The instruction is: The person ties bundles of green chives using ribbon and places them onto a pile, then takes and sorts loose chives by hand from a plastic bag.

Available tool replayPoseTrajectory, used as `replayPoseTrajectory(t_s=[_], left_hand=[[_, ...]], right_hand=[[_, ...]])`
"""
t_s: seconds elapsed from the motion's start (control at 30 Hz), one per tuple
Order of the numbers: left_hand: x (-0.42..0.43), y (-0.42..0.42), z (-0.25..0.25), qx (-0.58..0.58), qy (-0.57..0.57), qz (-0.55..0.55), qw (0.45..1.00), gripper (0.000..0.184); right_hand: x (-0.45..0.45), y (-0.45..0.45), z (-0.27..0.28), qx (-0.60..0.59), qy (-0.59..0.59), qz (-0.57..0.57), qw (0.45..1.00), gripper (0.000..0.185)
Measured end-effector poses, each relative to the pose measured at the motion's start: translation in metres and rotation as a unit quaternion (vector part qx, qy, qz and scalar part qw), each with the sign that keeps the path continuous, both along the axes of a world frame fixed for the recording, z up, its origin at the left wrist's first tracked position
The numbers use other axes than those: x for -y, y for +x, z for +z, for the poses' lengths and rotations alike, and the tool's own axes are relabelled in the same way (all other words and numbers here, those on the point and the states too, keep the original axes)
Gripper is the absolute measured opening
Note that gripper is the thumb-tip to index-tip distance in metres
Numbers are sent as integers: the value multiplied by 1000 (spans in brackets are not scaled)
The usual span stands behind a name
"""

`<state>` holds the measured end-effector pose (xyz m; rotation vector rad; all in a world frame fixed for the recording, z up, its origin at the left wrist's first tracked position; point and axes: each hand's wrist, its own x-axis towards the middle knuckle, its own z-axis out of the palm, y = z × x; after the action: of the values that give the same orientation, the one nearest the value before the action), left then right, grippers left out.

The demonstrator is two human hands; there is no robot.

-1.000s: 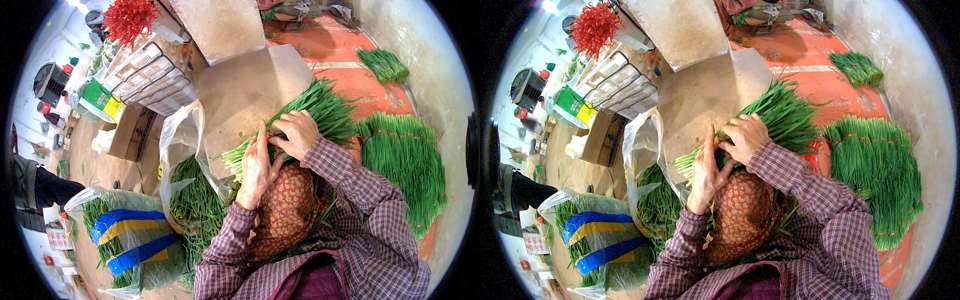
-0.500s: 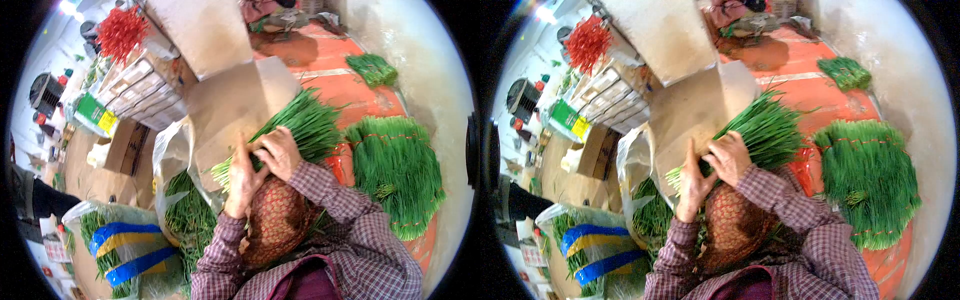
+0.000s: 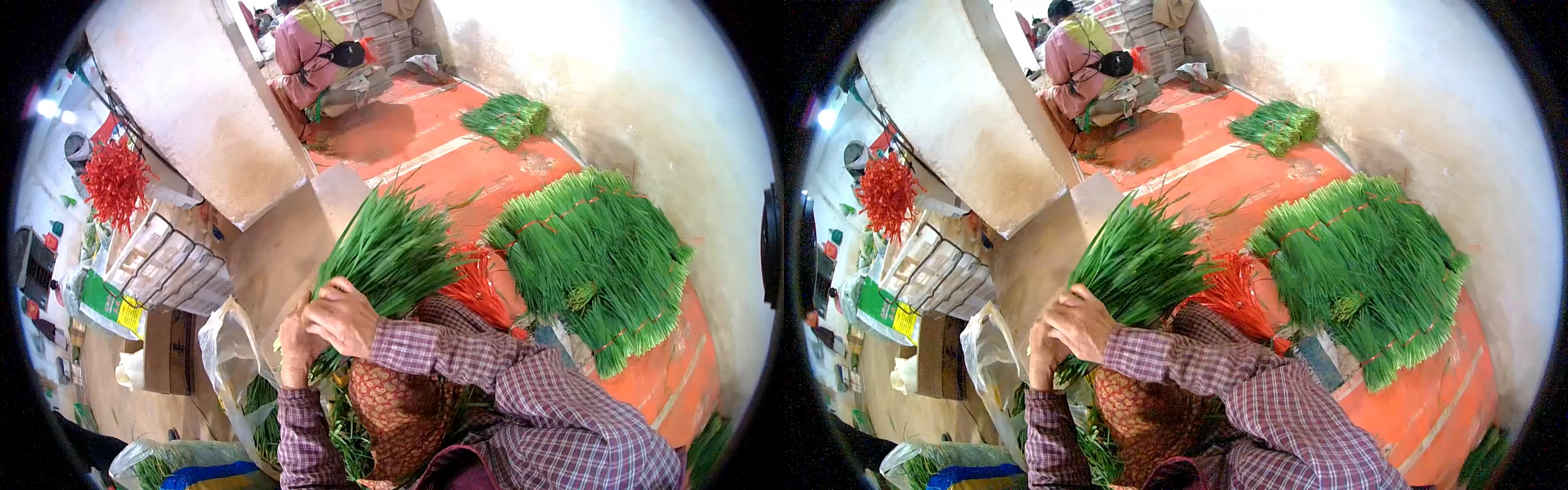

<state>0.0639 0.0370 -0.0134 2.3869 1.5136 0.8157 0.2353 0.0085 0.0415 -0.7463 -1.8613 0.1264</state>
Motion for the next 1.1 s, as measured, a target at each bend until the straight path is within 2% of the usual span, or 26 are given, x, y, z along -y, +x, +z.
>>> replayPoseTrajectory(t_s=[0.07,0.13,0.2,0.23,0.27,0.3,0.33,0.37,0.4,0.47,0.5,0.53,0.6,0.63,0.67,0.7,0.73,0.77,0.9,0.97,1.0,1.07,1.1], left_hand=[[10,9,15,-37,-20,26,999,57],[13,13,18,-72,-44,50,995,61],[13,14,24,-69,-128,51,988,76],[15,13,28,-66,-157,44,984,86],[16,13,29,-66,-153,45,985,86],[16,13,29,-83,-94,7,992,88],[21,23,47,-100,-35,-30,994,90],[36,25,68,25,-121,8,992,96],[54,24,87,59,-50,32,996,86],[73,4,113,173,32,64,982,69],[87,-8,121,289,41,87,953,50],[101,-20,121,424,21,133,896,33],[118,-56,101,580,-43,151,799,30],[118,-70,80,599,-139,54,786,40],[124,-66,48,661,-200,149,707,55],[135,-23,65,669,-254,229,660,69],[133,-31,2,689,-321,70,646,78],[136,-23,4,693,-310,79,646,78],[122,20,43,809,-332,-238,423,85],[103,12,49,833,-299,-201,420,87],[93,1,48,837,-265,-80,472,86],[75,-17,59,837,-245,26,489,73],[65,-27,67,804,-198,20,560,67]], right_hand=[[6,0,-4,8,-2,-14,1000,14],[16,-1,-3,-14,-196,-17,980,18],[4,-7,-15,-20,-159,-15,987,19],[2,-8,-11,-92,-308,48,946,17],[1,-9,-7,-160,-448,110,873,15],[-2,-12,-13,-215,-454,134,854,13],[-5,-8,-15,-213,-451,135,856,13],[-10,-4,-16,-280,-475,163,818,14],[-14,-1,-13,-344,-500,194,771,15],[-10,13,10,-396,-485,220,748,16],[-9,20,18,-408,-479,249,736,16],[-10,29,27,-422,-471,277,724,17],[-4,48,58,-440,-473,330,688,10],[-4,51,68,-436,-463,371,677,8],[-4,52,76,-431,-449,408,668,7],[-2,48,84,-423,-441,442,657,6],[0,42,91,-414,-432,474,646,5],[4,36,95,-404,-439,502,626,5],[19,14,100,-305,-452,557,626,5],[23,20,96,-241,-483,522,660,7],[23,25,91,-210,-496,499,679,7],[17,29,80,-223,-504,455,699,9],[11,27,77,-260,-509,420,705,9]])
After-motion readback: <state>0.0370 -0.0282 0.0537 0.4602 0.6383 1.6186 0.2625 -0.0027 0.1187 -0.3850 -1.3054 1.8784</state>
